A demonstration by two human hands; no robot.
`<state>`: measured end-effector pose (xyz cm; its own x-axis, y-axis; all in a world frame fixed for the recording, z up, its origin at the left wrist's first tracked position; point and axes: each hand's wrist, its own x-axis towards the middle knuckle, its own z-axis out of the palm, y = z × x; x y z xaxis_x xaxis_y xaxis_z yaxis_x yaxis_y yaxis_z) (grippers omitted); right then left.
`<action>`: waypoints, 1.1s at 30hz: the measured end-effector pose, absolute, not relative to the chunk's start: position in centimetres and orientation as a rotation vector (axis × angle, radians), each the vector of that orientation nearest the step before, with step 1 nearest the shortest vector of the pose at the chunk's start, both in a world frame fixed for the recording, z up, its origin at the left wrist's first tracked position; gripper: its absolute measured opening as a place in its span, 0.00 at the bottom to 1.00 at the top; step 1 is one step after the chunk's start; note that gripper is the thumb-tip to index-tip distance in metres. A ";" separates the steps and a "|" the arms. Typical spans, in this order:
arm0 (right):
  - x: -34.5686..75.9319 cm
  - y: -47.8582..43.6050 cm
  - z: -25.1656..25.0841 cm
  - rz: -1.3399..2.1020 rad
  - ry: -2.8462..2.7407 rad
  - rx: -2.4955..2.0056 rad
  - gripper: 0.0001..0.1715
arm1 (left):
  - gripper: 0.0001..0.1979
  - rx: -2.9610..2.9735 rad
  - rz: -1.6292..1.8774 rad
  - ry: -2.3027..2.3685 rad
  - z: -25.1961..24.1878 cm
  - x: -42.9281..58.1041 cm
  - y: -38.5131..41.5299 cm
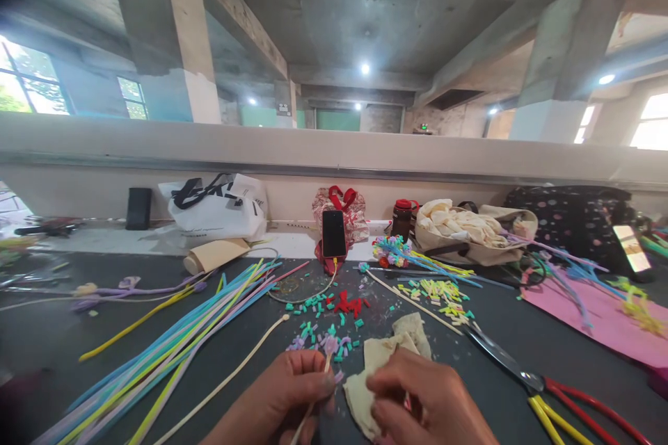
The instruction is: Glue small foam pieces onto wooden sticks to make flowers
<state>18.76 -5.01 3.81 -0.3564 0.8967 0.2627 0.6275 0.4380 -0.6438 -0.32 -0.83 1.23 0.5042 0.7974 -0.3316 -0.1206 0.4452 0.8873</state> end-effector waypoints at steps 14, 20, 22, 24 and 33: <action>15.9 -2.6 3.2 1.180 -1.760 -1.296 0.05 | 0.12 0.937 0.653 0.773 0.8 -0.5 -0.6; 17.6 -1.5 4.8 0.897 -1.954 -1.208 0.08 | 0.08 1.035 0.609 0.975 1.1 -0.6 -0.7; 18.0 -0.8 4.9 0.839 -1.995 -1.165 0.08 | 0.06 1.096 0.640 1.060 1.1 -0.5 -0.8; 18.1 -0.2 4.8 0.839 -2.013 -1.131 0.08 | 0.07 1.169 0.668 1.118 1.1 -0.4 -0.8; 18.1 0.3 3.9 0.891 -2.098 -1.091 0.06 | 0.08 1.423 0.608 1.192 1.5 -0.6 -0.8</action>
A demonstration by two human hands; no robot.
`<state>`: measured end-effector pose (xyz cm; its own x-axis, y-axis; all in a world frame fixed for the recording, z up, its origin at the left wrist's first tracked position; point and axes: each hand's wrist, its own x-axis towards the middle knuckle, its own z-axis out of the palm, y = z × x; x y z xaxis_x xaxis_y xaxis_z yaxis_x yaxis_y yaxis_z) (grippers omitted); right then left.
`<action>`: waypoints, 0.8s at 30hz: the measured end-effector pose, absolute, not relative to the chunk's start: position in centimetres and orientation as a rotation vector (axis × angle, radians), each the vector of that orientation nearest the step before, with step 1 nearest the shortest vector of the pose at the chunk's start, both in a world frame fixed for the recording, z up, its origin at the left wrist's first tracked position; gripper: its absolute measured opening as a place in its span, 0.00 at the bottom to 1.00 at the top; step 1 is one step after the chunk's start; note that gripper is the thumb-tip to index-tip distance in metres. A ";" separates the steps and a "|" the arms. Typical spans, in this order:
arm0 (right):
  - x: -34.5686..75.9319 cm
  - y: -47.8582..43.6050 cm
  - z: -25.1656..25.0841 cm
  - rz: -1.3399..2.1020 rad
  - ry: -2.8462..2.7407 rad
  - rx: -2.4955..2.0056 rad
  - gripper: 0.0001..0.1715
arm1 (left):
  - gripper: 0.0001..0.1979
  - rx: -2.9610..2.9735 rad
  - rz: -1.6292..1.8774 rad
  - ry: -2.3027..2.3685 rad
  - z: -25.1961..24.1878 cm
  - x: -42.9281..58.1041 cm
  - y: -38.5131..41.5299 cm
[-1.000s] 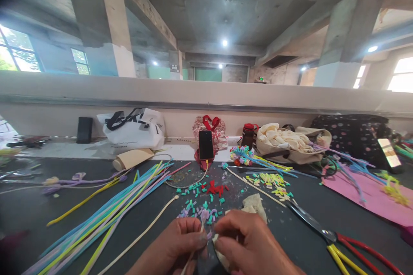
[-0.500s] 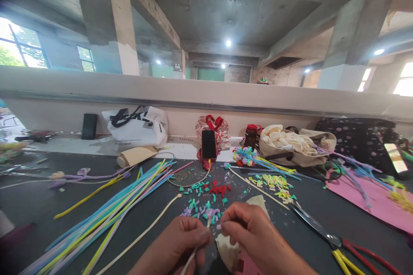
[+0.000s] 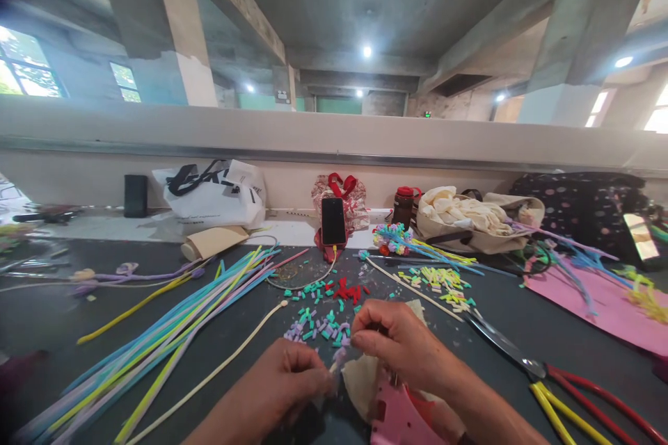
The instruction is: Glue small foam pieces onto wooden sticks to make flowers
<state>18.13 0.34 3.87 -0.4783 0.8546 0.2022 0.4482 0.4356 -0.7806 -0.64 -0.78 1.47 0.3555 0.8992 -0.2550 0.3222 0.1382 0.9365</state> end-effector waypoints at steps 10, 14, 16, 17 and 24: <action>18.0 -0.1 5.0 0.659 -2.337 -0.899 0.07 | 0.08 1.500 0.556 1.251 0.4 -0.7 -0.9; 17.7 -0.4 5.0 0.591 -2.395 -0.914 0.05 | 0.08 1.546 0.562 1.258 0.2 -0.8 -0.9; 17.6 -0.6 4.9 0.574 -2.402 -0.915 0.05 | 0.07 1.566 0.558 1.266 0.1 -0.9 -0.9; 17.6 -0.6 4.9 0.570 -2.406 -0.909 0.05 | 0.07 1.573 0.556 1.261 0.0 -0.8 -0.9; 17.4 -0.6 4.7 0.556 -2.429 -0.890 0.06 | 0.07 1.603 0.532 1.267 0.1 -0.7 -1.0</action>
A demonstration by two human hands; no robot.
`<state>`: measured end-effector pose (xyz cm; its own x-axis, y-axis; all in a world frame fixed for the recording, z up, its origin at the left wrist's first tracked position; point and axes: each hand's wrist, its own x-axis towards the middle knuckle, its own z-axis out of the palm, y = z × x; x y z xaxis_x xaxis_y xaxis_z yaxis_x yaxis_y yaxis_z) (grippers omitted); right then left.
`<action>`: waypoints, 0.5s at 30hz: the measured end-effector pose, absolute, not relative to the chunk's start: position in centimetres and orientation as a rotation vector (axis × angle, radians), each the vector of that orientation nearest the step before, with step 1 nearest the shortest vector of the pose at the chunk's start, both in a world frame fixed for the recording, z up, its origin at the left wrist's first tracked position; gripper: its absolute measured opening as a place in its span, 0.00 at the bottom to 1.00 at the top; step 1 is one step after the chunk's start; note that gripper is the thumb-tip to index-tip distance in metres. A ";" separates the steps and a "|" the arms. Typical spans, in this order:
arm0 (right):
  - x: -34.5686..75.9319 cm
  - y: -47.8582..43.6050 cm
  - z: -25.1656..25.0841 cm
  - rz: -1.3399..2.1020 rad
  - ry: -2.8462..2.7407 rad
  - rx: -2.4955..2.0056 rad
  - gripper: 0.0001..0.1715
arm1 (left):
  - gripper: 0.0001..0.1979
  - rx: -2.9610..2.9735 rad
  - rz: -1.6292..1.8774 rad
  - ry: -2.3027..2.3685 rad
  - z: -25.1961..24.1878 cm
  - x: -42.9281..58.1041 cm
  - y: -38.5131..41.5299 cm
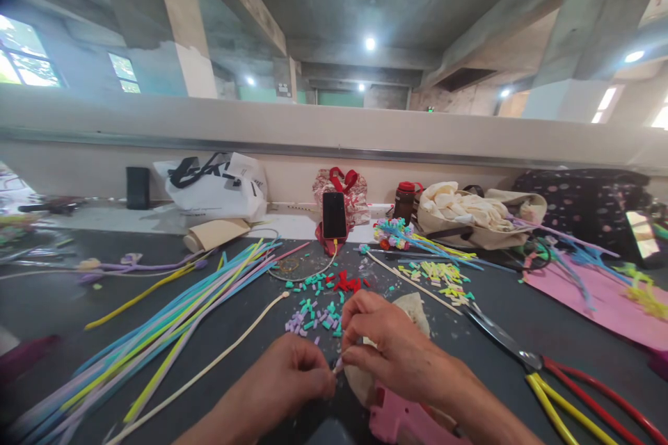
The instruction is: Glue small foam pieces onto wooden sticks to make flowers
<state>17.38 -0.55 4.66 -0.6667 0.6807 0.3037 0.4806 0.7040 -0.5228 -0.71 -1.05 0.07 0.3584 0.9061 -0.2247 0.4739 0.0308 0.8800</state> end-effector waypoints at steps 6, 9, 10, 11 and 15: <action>17.4 -0.5 4.4 0.521 -2.451 -0.919 0.06 | 0.08 1.609 0.523 1.285 0.3 -0.6 -1.0; 17.4 -0.5 4.3 0.506 -2.465 -0.924 0.07 | 0.08 1.615 0.519 1.280 0.2 -0.6 -1.1; 17.5 -0.5 4.3 0.499 -2.465 -0.930 0.08 | 0.08 1.616 0.517 1.282 0.3 -0.6 -1.1; 17.5 -0.5 4.2 0.492 -2.464 -0.936 0.08 | 0.09 1.617 0.513 1.285 0.3 -0.6 -1.2; 17.6 -0.5 4.0 0.469 -2.466 -0.944 0.07 | 0.09 1.630 0.495 1.318 0.9 -0.6 -1.3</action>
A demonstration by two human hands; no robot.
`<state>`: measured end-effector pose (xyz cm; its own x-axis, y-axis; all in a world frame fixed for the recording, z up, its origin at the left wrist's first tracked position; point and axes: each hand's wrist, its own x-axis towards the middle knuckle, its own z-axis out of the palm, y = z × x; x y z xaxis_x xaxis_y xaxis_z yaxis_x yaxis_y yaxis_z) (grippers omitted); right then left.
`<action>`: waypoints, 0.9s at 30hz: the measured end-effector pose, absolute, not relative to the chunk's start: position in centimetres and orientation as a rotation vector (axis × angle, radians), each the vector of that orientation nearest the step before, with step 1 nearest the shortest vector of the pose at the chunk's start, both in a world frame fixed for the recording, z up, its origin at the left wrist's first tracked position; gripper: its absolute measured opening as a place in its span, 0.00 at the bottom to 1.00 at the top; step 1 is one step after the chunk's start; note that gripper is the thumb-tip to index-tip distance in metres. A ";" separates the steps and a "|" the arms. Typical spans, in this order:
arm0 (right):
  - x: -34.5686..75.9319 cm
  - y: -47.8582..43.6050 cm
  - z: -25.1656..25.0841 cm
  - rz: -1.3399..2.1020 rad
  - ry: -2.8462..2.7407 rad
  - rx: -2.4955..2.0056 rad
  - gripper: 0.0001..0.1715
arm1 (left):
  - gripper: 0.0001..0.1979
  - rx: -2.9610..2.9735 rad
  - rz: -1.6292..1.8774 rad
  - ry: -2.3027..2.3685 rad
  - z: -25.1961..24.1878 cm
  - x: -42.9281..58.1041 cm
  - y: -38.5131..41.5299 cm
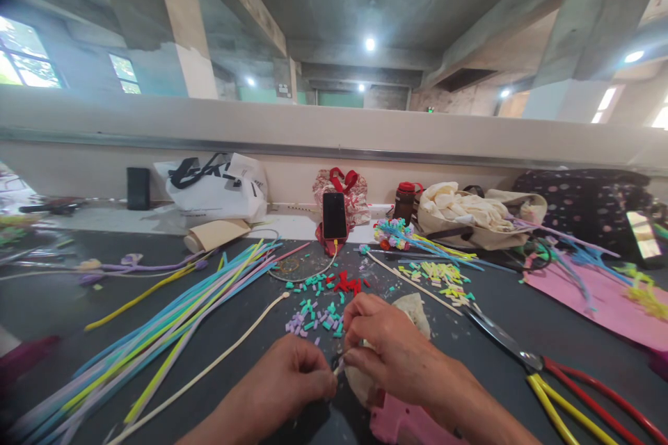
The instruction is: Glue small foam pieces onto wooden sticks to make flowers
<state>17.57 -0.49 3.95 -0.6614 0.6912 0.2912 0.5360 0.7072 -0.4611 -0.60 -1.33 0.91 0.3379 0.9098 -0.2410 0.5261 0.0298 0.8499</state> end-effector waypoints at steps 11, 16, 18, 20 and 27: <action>17.4 -0.4 3.9 0.390 -2.482 -0.962 0.08 | 0.09 1.717 0.509 1.342 0.6 -0.7 -1.3; 17.3 -0.6 3.8 0.366 -2.459 -0.972 0.08 | 0.09 1.715 0.527 1.335 0.5 -0.7 -1.2; 17.2 -0.6 3.7 0.352 -2.436 -1.001 0.08 | 0.10 1.717 0.530 1.331 0.5 -0.7 -1.3; 17.2 -0.5 3.7 0.338 -2.414 -1.034 0.08 | 0.10 1.721 0.534 1.328 0.6 -0.7 -1.3; 17.1 -0.5 3.9 0.350 -2.341 -1.084 0.08 | 0.09 1.696 0.540 1.331 0.7 -0.7 -1.4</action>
<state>17.12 -0.48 3.85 -0.5364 0.7649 0.3566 0.6270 0.6440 -0.4383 -0.70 -1.37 0.71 0.3288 0.9275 -0.1780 0.5412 -0.0306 0.8403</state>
